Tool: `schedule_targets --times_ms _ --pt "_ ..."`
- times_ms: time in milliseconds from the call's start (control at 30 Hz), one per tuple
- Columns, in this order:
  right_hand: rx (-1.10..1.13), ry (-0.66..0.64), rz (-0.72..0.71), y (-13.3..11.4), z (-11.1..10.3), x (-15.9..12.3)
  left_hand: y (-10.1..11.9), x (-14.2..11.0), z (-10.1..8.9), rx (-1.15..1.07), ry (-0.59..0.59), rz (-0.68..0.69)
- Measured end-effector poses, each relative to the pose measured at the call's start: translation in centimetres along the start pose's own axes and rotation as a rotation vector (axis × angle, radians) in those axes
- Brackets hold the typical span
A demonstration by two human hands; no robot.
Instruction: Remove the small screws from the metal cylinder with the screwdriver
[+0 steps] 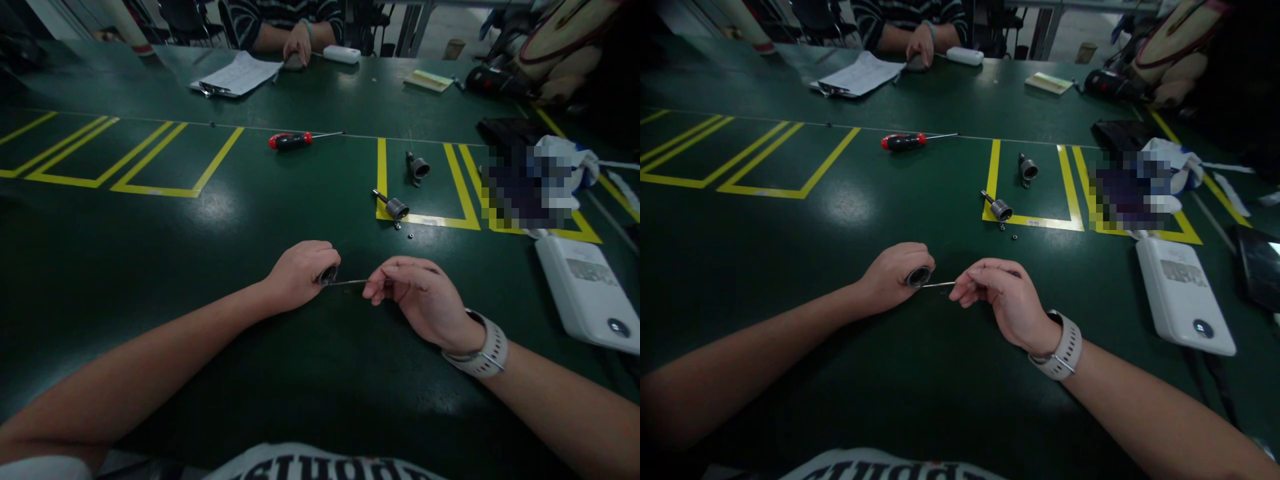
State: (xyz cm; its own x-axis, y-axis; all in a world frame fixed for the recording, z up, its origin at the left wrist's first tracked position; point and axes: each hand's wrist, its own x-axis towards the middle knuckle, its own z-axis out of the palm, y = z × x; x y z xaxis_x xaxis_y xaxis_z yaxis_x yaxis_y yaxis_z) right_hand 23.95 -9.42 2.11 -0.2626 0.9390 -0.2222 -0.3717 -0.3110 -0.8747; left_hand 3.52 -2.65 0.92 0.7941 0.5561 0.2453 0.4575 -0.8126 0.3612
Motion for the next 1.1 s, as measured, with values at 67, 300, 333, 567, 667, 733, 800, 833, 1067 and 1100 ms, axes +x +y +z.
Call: schedule_targets --times_ms 67,300,333,567,667,733,800,833,1067,1100 --pt "-0.034 0.008 -0.019 0.0 0.0 -0.1 0.1 0.0 0.0 0.004 -0.004 -0.006" --pt "-0.074 0.080 -0.174 0.2 -0.1 -0.2 -0.1 0.0 0.1 0.014 -0.017 -0.003" --pt "-0.088 0.079 -0.197 0.2 -0.1 -0.2 -0.1 0.0 0.1 0.014 -0.015 0.001" --pt "-0.515 -0.056 -0.330 0.2 0.8 -0.9 0.0 0.1 0.2 -0.009 0.026 -0.010" --pt "-0.643 -0.138 -0.341 -0.1 1.3 -1.2 0.1 0.0 0.2 -0.008 0.038 -0.027" --pt "-0.617 -0.181 -0.313 -0.1 1.4 -1.3 0.0 0.0 0.3 -0.014 0.036 -0.036" --pt "-0.588 -0.194 -0.279 -0.1 1.4 -1.3 0.0 -0.1 0.3 -0.023 0.032 -0.040" --pt "-0.584 -0.184 -0.278 -0.1 1.3 -1.4 0.0 -0.1 0.3 -0.025 0.029 -0.042" --pt "-0.816 -0.104 -0.550 0.1 1.7 -1.7 0.2 0.0 0.0 0.054 -0.027 -0.022" --pt "-0.853 -0.112 -0.558 0.1 1.8 -1.7 0.3 0.0 0.0 0.084 -0.027 -0.007"
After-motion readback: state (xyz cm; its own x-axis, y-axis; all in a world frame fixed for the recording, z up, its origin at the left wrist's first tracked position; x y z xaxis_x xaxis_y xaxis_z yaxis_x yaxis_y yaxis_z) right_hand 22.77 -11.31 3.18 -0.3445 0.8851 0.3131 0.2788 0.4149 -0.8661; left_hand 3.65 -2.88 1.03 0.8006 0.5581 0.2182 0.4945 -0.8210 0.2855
